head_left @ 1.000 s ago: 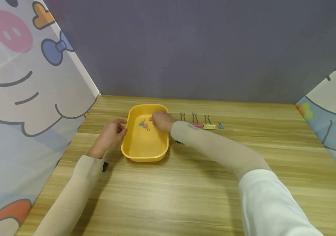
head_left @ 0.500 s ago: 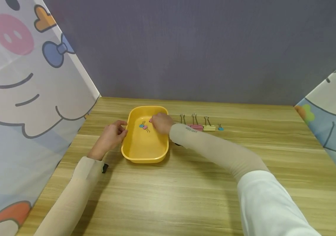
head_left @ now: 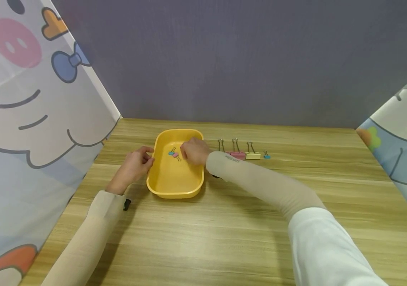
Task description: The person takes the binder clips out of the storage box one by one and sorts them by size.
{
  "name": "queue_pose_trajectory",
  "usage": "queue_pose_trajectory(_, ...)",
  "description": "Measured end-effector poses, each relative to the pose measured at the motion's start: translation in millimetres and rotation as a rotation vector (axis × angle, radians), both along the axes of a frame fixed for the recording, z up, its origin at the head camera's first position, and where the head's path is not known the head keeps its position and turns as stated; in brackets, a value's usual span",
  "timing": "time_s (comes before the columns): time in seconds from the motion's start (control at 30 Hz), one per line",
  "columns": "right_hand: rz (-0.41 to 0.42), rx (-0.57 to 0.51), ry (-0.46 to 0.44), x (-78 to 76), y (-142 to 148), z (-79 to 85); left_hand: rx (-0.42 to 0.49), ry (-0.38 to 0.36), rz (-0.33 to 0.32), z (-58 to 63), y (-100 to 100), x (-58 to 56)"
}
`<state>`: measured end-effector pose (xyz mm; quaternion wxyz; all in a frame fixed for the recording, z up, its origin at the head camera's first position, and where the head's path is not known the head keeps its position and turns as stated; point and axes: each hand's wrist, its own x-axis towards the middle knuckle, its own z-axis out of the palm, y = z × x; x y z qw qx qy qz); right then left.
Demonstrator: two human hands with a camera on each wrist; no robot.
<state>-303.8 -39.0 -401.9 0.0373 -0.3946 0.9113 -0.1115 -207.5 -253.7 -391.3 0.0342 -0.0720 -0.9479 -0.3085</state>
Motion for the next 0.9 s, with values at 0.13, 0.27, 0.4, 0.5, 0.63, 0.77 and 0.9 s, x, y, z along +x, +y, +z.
queue_pose_trajectory(0.13, 0.036, -0.049, -0.01, -0.8, 2.3, -0.2, -0.003, -0.004, 0.001, -0.1, 0.0, -0.3)
queue_pose_trajectory(0.27, 0.103, -0.105, -0.007, -0.6, 3.1, 1.6, -0.003, -0.002, -0.002, 0.1, 0.5, -0.3)
queue_pose_trajectory(0.4, 0.154, -0.172, -0.011, 1.6, 2.7, 5.0, 0.003, -0.006, -0.004, 0.1, 0.6, -0.2)
queue_pose_trajectory(0.5, 0.18, -0.2, -0.005, 4.2, 3.0, 9.0, 0.007, -0.011, -0.003, -0.2, 0.4, 0.1)
queue_pose_trajectory(0.63, 0.203, -0.201, 0.024, 6.8, 6.6, 14.3, -0.001, -0.013, 0.0, -1.0, -0.6, 0.2)
queue_pose_trajectory(0.77, 0.22, -0.198, 0.066, 6.9, 12.1, 18.0, -0.002, -0.014, -0.001, -1.6, -1.6, 0.0)
queue_pose_trajectory(0.9, 0.225, -0.229, 0.087, 7.7, 21.4, 21.4, -0.001, -0.012, -0.006, -1.9, -1.9, -0.1)
